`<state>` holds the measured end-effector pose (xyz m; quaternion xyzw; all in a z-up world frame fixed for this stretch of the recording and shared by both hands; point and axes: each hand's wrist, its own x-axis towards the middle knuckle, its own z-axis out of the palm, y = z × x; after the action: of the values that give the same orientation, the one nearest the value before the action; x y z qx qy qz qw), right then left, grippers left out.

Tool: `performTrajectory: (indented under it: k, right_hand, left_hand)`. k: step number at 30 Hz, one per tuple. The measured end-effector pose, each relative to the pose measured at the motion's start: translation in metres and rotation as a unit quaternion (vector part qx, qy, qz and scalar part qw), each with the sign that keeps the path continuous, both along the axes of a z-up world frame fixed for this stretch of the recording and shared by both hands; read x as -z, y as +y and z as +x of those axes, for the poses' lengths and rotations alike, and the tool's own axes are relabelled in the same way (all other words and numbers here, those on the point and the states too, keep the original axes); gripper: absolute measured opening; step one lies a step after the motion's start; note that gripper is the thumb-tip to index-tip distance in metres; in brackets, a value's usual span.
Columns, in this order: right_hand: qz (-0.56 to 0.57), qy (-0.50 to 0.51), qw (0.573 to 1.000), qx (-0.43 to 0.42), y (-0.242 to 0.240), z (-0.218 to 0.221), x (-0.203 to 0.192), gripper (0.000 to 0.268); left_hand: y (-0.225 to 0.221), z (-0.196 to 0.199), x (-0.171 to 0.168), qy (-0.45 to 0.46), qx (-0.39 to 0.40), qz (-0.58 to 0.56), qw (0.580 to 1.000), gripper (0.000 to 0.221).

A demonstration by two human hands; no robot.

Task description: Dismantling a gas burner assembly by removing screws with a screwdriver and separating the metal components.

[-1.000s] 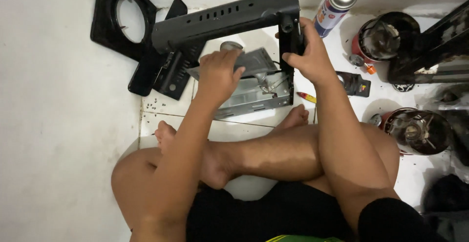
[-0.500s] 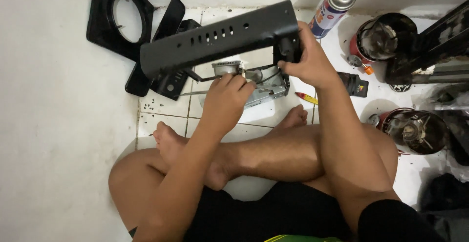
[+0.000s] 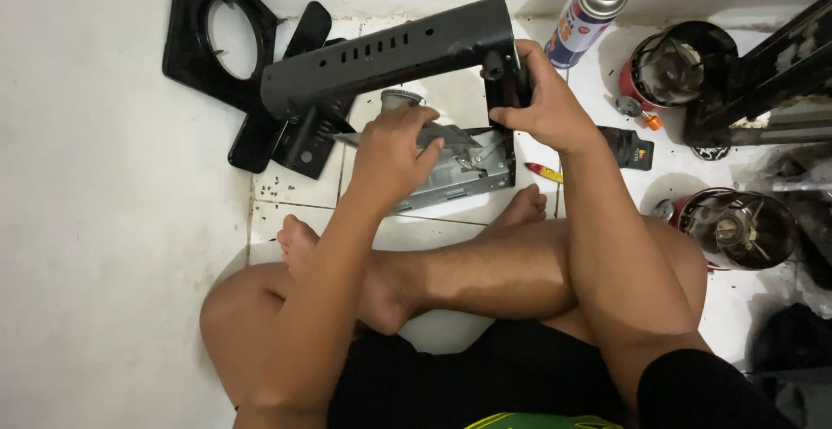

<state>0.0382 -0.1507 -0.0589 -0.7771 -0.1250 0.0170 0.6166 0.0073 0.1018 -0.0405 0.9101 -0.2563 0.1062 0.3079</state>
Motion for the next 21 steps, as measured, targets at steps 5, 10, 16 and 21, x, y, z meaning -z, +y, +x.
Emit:
performTrajectory:
  k: [5,10,16,21]
  right_hand:
    - [-0.01,0.005,1.0,0.017,0.0,0.003,0.005,0.073]
    - [-0.022,0.02,0.999,0.04,0.001,0.006,0.004,0.071]
    - [-0.032,0.019,0.998,0.054,-0.001,0.005,0.0,0.072]
    - [-0.038,0.002,0.997,0.061,0.002,0.006,-0.003,0.068]
  left_hand:
    - [-0.017,0.006,-0.013,-0.026,0.027,-0.064,0.997,0.035]
    - [-0.045,0.001,-0.022,-0.068,0.041,-0.106,0.991,0.027]
    - [-0.048,-0.014,-0.007,-0.079,-0.044,-0.102,0.991,0.032]
    - [-0.036,-0.022,0.0,-0.148,-0.07,-0.087,0.983,0.032]
